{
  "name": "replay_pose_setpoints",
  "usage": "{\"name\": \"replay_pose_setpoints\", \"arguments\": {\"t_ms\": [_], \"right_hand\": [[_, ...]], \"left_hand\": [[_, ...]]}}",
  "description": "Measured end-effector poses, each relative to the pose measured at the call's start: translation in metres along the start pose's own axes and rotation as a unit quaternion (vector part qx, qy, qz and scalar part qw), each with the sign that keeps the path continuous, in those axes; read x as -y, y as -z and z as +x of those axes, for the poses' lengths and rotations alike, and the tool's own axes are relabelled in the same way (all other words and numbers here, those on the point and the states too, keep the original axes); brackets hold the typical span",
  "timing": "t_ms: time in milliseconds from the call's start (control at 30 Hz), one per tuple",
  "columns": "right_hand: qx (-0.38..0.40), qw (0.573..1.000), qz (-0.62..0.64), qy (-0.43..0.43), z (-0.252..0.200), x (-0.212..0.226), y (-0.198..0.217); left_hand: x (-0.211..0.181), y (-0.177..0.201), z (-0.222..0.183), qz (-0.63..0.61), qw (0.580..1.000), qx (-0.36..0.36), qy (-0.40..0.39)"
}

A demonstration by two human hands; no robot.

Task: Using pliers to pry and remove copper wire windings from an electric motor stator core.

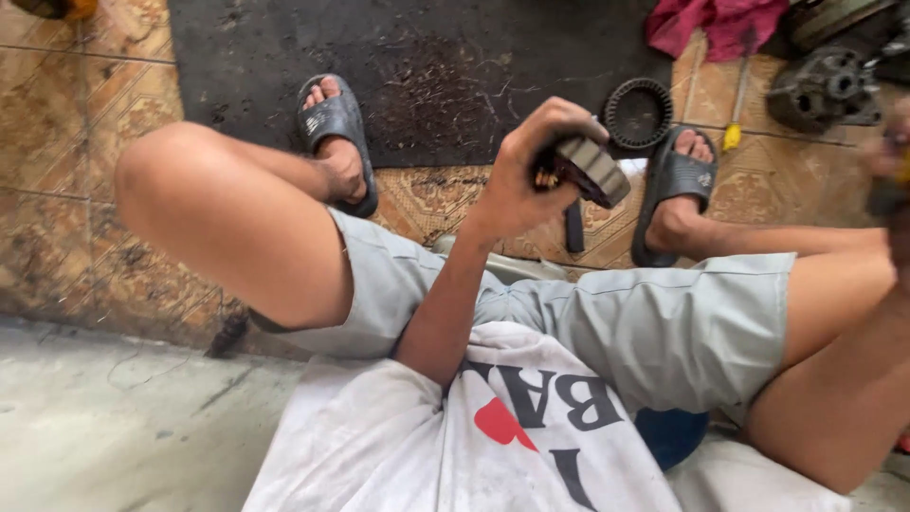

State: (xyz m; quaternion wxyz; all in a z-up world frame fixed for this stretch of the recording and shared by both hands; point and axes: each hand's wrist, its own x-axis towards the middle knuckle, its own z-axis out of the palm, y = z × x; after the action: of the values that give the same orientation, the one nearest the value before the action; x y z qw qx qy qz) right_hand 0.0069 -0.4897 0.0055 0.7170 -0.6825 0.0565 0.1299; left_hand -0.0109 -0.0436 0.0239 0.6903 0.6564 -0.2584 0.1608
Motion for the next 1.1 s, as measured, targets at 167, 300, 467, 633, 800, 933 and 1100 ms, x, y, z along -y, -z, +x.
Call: {"name": "replay_pose_setpoints", "arguments": {"t_ms": [167,300,467,633,800,933,1100], "right_hand": [[0.060,0.994,-0.089,-0.010,-0.058,0.125,-0.228],[0.129,0.948,-0.287,0.043,-0.047,0.125,-0.253],[0.175,0.932,-0.314,0.046,-0.041,0.121,-0.258],[0.129,0.960,-0.240,-0.058,-0.041,0.117,-0.262],[0.094,0.959,-0.254,-0.089,-0.042,0.120,-0.264],[0.077,0.948,-0.304,-0.059,-0.043,0.118,-0.263],[0.099,0.916,-0.387,-0.028,-0.042,0.113,-0.257]], "left_hand": [[-0.016,0.013,0.006,-0.358,0.933,-0.012,0.030],[-0.021,0.015,0.000,-0.522,0.853,0.013,0.032],[-0.052,0.010,0.005,-0.609,0.791,-0.034,0.051],[-0.057,0.015,0.009,-0.612,0.791,-0.005,0.017],[-0.053,0.016,0.008,-0.618,0.786,-0.002,0.024],[-0.049,0.018,0.008,-0.626,0.779,0.004,0.031],[-0.010,0.022,-0.008,-0.657,0.751,0.017,0.065]]}}
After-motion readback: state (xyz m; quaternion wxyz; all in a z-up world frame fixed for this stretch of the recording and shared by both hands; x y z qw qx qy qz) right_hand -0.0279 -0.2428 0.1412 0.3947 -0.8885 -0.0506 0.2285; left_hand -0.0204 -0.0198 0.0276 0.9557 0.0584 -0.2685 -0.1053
